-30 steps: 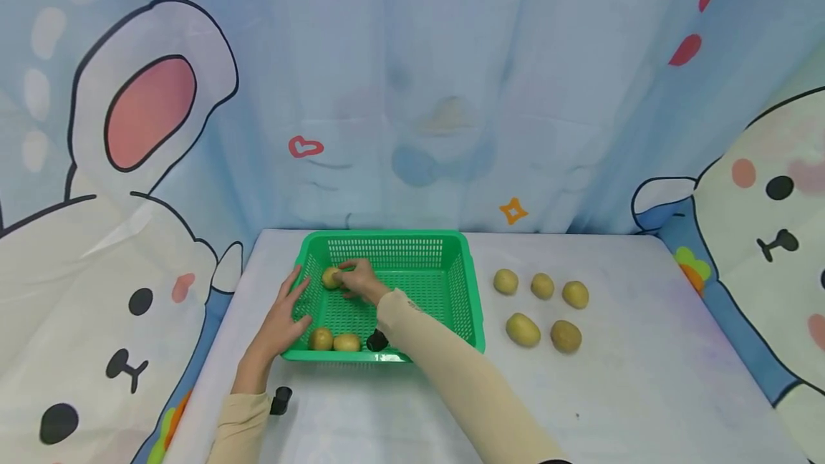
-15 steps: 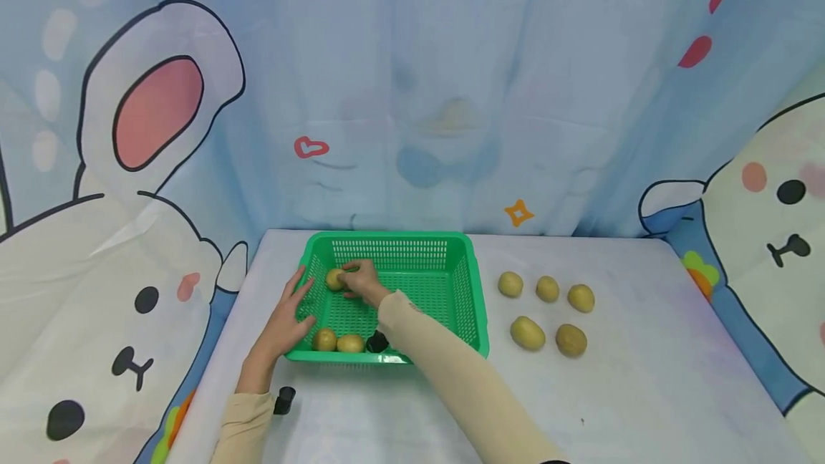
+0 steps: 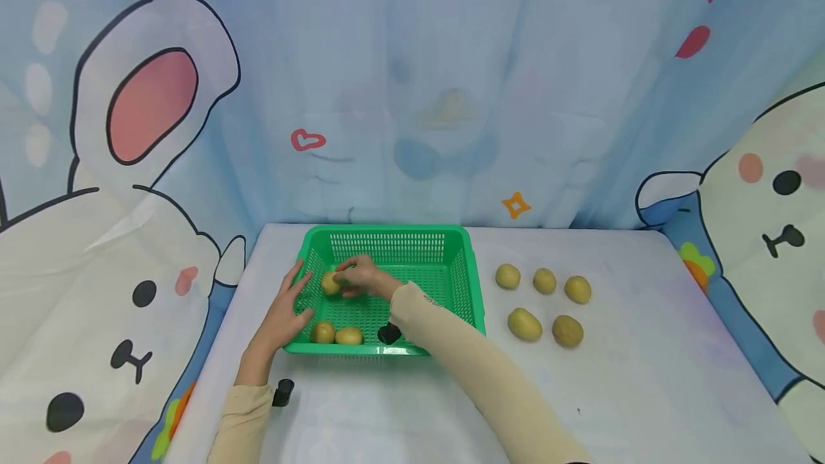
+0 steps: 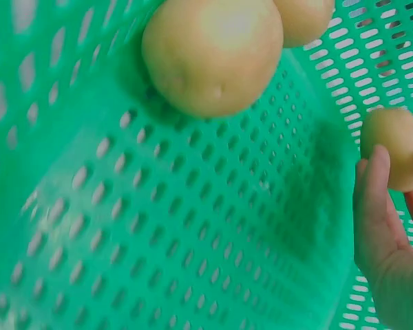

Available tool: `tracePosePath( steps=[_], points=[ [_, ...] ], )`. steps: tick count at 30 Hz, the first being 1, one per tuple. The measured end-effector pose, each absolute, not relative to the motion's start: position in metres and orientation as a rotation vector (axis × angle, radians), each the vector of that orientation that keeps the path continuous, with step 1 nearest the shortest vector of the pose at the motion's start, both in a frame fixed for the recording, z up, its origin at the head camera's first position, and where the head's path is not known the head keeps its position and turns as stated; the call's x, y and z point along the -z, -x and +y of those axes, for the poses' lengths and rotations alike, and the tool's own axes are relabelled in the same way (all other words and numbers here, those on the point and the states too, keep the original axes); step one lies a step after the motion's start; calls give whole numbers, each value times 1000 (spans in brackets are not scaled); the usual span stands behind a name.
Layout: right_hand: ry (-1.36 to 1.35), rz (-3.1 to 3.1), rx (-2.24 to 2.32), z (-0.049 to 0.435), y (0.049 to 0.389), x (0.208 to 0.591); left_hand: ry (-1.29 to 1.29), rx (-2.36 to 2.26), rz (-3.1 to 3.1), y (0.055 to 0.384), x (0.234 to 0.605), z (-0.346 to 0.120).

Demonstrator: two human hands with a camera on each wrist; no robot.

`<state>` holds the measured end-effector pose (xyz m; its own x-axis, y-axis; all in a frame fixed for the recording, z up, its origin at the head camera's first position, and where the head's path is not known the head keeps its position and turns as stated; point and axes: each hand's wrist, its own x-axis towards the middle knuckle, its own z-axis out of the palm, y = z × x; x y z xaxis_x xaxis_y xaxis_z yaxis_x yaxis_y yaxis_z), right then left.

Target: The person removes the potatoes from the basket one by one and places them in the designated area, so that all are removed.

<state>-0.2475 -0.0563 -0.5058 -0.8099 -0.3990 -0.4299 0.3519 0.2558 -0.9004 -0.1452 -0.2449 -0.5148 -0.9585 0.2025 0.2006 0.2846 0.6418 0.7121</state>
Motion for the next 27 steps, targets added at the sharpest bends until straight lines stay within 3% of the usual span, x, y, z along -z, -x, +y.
tracePosePath(
  steps=[16, 27],
  points=[
    [229, 1930, 1600, 31, 245, 447, 409, 1167, -2775, 153, 504, -245],
    [151, 1999, 1648, 133, 216, 451, 416, 1209, -2755, 146, 514, -244]
  ],
)
